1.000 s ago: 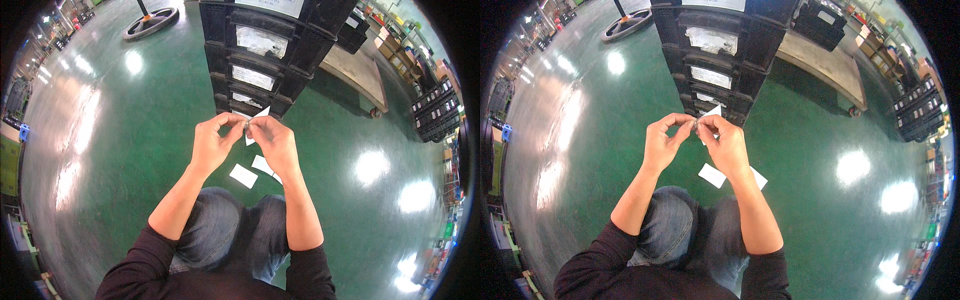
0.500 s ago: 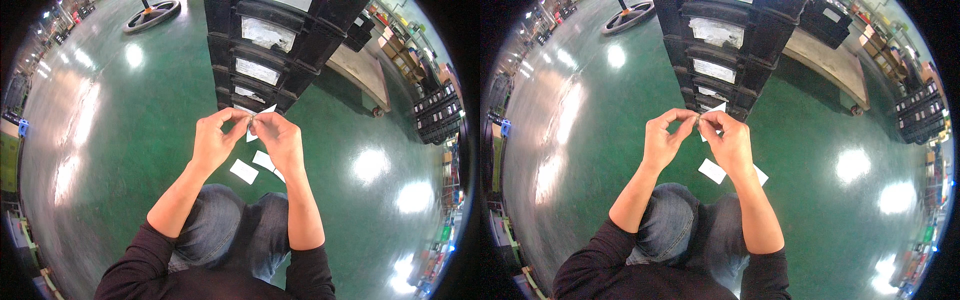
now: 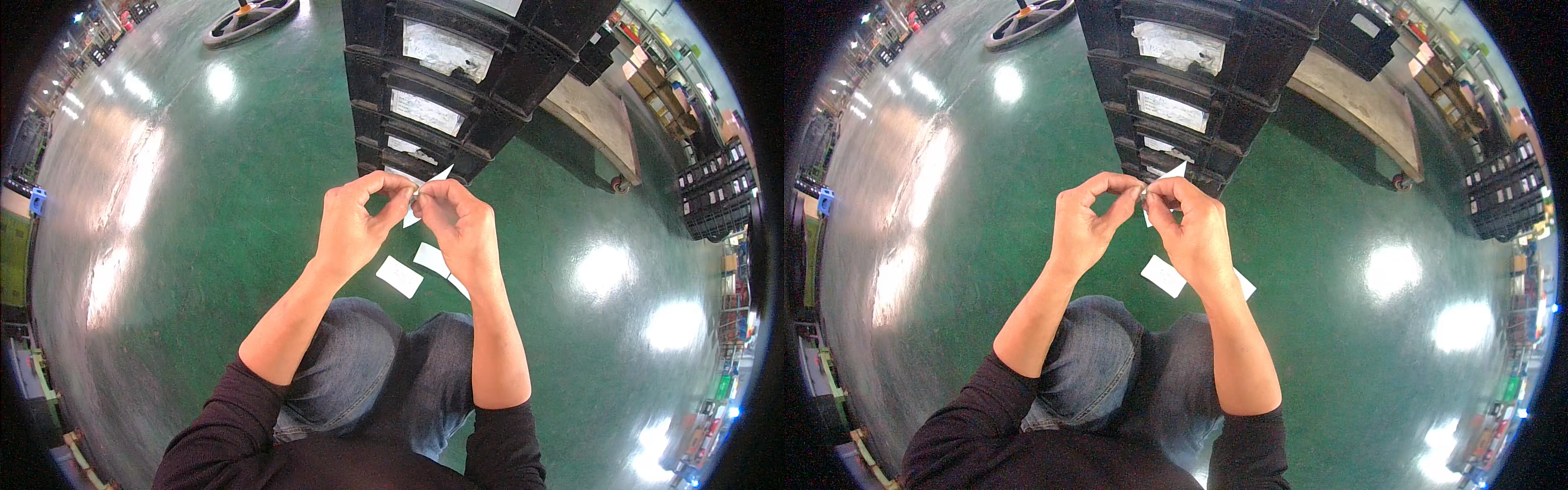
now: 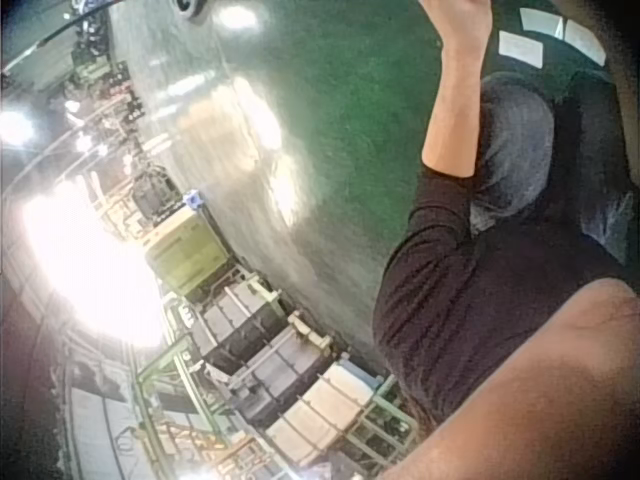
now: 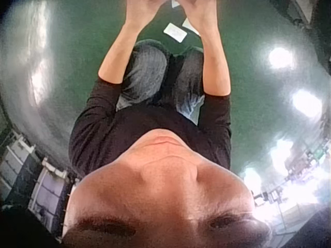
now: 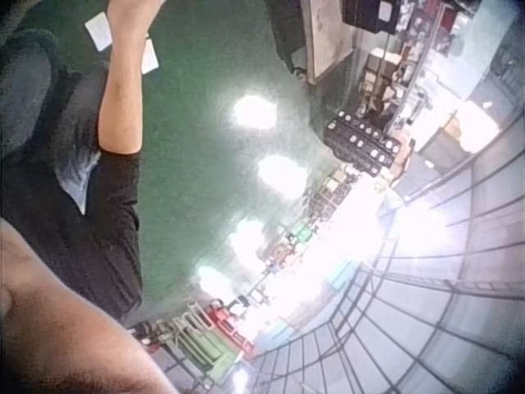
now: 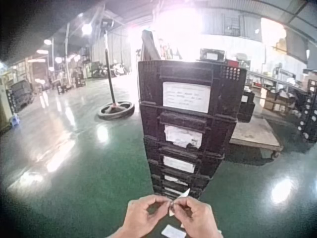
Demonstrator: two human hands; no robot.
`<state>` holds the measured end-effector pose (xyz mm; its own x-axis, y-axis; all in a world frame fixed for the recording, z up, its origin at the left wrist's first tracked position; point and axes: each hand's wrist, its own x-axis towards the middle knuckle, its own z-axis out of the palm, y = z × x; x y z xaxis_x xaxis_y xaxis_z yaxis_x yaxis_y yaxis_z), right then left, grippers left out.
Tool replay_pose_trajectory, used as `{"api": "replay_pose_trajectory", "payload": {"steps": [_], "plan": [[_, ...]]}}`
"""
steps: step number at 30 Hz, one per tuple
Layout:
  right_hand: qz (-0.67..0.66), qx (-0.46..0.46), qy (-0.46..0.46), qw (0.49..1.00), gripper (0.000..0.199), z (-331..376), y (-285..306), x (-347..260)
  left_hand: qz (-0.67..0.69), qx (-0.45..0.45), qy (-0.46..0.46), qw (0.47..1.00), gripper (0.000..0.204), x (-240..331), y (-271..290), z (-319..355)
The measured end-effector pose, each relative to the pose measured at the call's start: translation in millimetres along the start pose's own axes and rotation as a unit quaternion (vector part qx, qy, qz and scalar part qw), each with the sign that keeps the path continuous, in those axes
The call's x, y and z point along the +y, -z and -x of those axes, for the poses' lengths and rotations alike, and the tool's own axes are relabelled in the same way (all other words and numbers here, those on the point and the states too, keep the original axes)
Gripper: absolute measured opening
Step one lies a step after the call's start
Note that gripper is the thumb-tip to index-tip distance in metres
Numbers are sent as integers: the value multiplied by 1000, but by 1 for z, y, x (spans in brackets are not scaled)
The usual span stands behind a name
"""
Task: The person walks through a warehouse and squats to apply adhesive labels to stacked black crates. They peel the backing from each label and press it onto the crate surface, repeating this process for multiple crates.
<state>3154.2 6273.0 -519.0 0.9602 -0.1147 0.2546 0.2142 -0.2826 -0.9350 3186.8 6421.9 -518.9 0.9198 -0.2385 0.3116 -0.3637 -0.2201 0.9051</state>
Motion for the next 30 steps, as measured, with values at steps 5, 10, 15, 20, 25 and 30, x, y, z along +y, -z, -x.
{"api": "replay_pose_trajectory", "payload": {"steps": [5,10,15,20,25,30], "plan": [[16,3,-11,1000,12,0,1,0,-26,12,-26,999,10,-1,-1,1],[20,-3,-23,1000,10,0,0,-1,-142,51,-162,975,10,-7,-3,-1],[44,0,-18,999,10,0,0,-2,-211,72,-225,948,10,-10,-6,-3],[46,-2,-15,999,10,1,1,-3,-178,69,-188,963,11,-8,-6,-1],[41,-2,-16,999,10,0,1,-1,-129,51,-153,979,12,-7,-6,-1],[43,-4,-21,999,10,0,2,1,-108,37,-150,982,11,-8,-5,-2]]}}
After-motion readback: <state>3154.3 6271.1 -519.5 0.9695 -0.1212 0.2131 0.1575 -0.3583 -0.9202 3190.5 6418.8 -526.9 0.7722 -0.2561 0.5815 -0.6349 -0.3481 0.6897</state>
